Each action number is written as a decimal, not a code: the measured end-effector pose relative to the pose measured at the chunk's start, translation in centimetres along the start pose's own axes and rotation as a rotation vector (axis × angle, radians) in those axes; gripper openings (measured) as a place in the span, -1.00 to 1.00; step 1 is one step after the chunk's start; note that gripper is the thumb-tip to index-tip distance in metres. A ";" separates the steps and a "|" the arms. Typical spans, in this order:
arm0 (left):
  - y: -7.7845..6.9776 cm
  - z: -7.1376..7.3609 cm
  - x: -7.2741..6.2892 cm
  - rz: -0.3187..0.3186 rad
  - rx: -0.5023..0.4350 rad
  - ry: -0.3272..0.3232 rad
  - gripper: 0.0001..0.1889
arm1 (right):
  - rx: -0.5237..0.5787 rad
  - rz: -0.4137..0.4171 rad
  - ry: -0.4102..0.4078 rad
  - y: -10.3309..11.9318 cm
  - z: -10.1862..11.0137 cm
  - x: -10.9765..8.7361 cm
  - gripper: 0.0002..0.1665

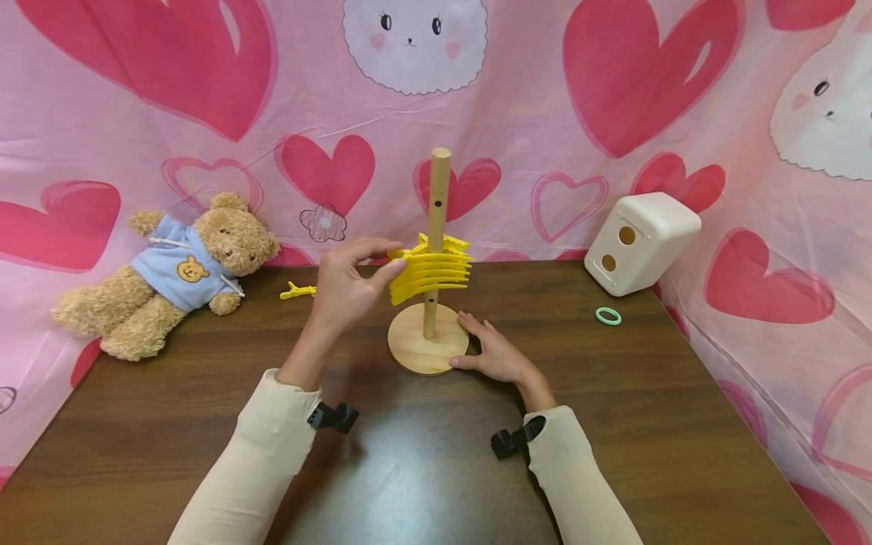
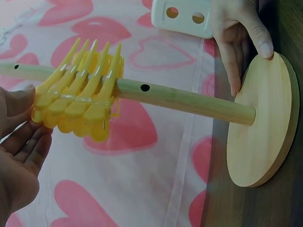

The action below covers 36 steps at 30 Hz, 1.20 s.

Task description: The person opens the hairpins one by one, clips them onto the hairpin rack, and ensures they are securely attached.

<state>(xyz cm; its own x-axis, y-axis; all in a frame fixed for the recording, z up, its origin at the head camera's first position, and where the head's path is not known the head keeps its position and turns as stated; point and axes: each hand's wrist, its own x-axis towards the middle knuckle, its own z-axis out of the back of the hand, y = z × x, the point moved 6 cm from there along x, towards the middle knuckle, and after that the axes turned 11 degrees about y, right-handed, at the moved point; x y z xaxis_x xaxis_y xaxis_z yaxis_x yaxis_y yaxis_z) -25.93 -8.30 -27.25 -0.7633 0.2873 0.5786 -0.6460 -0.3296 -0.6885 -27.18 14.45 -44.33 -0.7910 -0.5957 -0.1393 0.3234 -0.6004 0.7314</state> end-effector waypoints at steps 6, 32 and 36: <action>0.7 -0.1 -0.1 0.042 -0.055 0.084 -0.74 | -0.004 -0.013 -0.002 0.0 0.0 0.0 0.03; 2.4 1.2 -1.5 0.086 -0.161 0.124 -0.67 | -0.011 -0.013 0.003 -0.1 -0.1 0.2 0.04; 3.4 1.8 -2.1 0.135 -0.135 0.144 -0.66 | -0.008 -0.009 0.002 -0.1 -0.1 0.1 0.04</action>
<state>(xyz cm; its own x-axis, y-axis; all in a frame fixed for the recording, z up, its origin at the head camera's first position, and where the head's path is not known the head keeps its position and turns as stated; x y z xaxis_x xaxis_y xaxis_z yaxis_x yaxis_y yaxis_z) -26.53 -11.71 -30.05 -0.8275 0.3769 0.4161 -0.5242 -0.2532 -0.8131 -27.25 14.38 -44.46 -0.7927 -0.5915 -0.1472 0.3208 -0.6101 0.7245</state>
